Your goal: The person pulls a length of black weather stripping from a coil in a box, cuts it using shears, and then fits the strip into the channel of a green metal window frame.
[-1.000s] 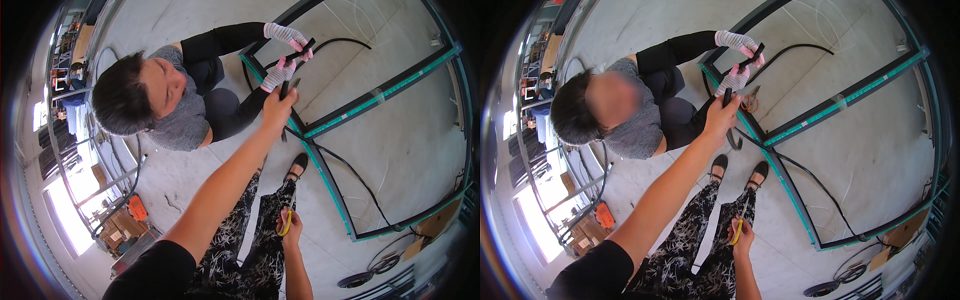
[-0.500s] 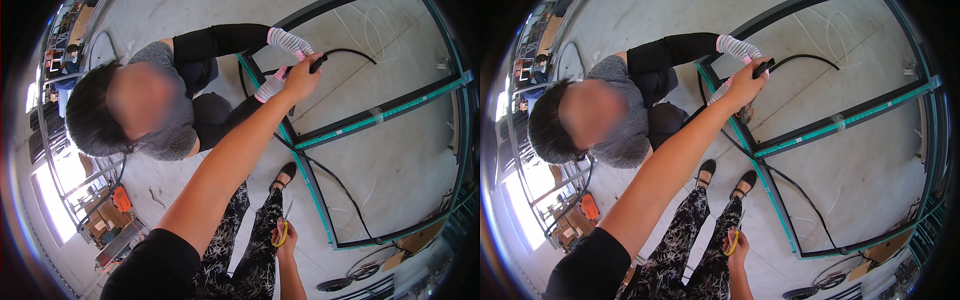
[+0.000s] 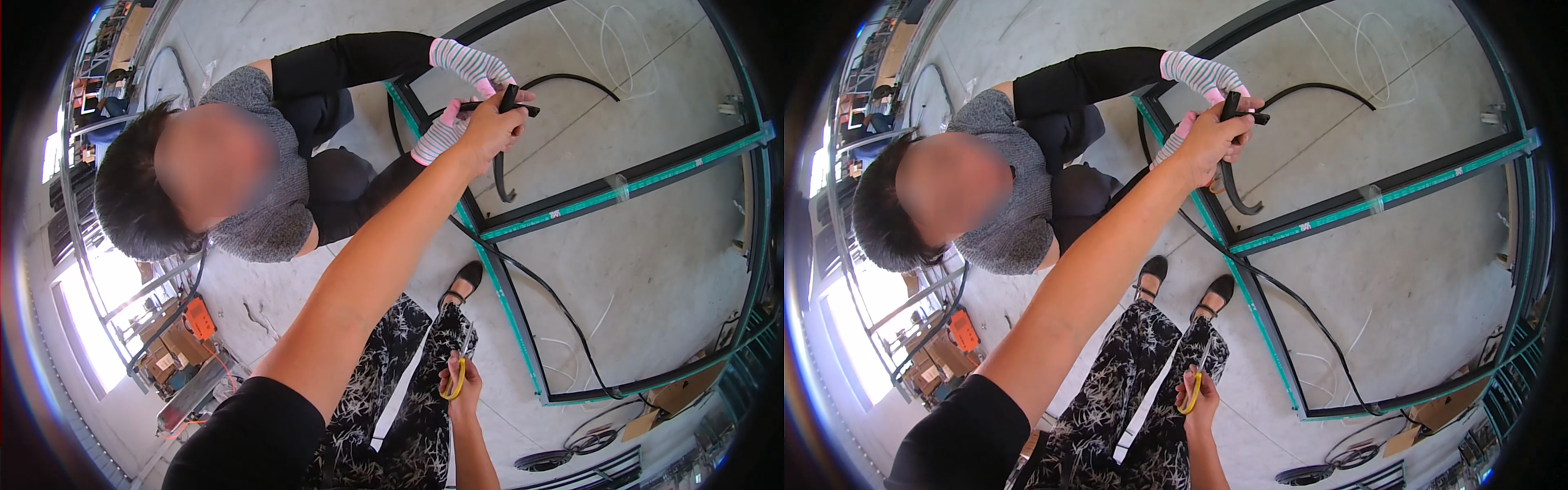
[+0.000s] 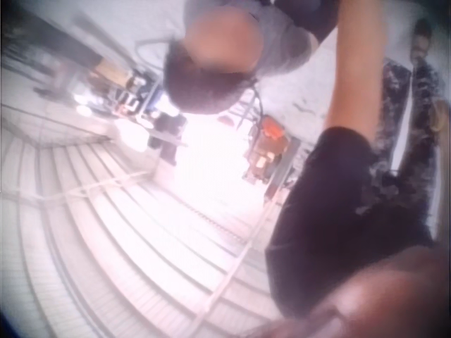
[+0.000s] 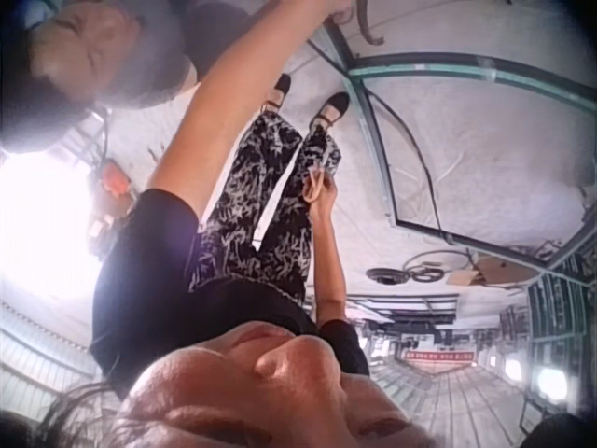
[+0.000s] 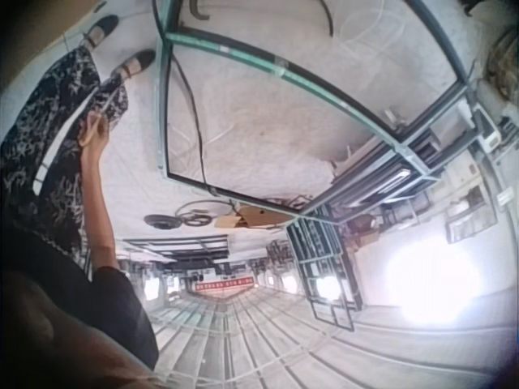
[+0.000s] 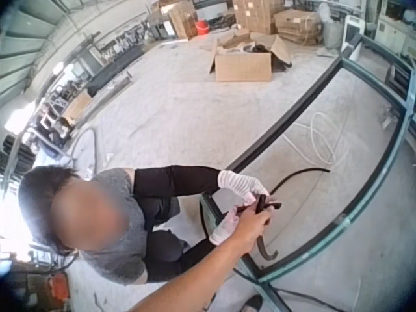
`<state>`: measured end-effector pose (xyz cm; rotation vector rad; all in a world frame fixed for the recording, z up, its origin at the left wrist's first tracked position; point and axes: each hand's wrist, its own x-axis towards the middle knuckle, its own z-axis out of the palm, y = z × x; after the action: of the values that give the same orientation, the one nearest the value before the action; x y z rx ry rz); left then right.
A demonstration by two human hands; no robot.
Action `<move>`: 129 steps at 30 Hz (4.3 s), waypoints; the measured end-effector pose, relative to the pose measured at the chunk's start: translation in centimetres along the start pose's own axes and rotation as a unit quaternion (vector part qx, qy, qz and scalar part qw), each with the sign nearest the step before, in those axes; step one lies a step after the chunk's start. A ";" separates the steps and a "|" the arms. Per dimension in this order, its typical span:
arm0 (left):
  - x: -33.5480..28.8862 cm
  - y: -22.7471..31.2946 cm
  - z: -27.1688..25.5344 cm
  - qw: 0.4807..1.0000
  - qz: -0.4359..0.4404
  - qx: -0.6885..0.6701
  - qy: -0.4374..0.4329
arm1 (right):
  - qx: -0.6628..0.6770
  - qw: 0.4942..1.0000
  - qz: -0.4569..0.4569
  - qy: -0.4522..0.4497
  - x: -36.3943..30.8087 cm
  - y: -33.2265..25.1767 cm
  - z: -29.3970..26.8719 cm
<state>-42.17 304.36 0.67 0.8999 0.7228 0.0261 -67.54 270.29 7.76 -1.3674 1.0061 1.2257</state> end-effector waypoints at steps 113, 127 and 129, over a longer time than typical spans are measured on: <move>-32.1 -16.4 -9.6 0.930 -0.285 -0.112 0.205 | 0.108 0.994 0.027 -0.004 -0.9 7.8 2.2; -32.2 -16.5 -10.4 0.918 -0.297 -0.128 0.231 | 0.104 0.994 0.018 -0.012 -0.5 7.9 3.4; -32.3 -16.6 -10.6 0.917 -0.295 -0.131 0.232 | 0.104 0.994 0.014 -0.020 -0.3 8.0 3.5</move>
<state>-77.58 291.17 2.53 0.3863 1.3820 -0.2025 -75.96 272.53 6.96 -1.1667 1.0958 1.1311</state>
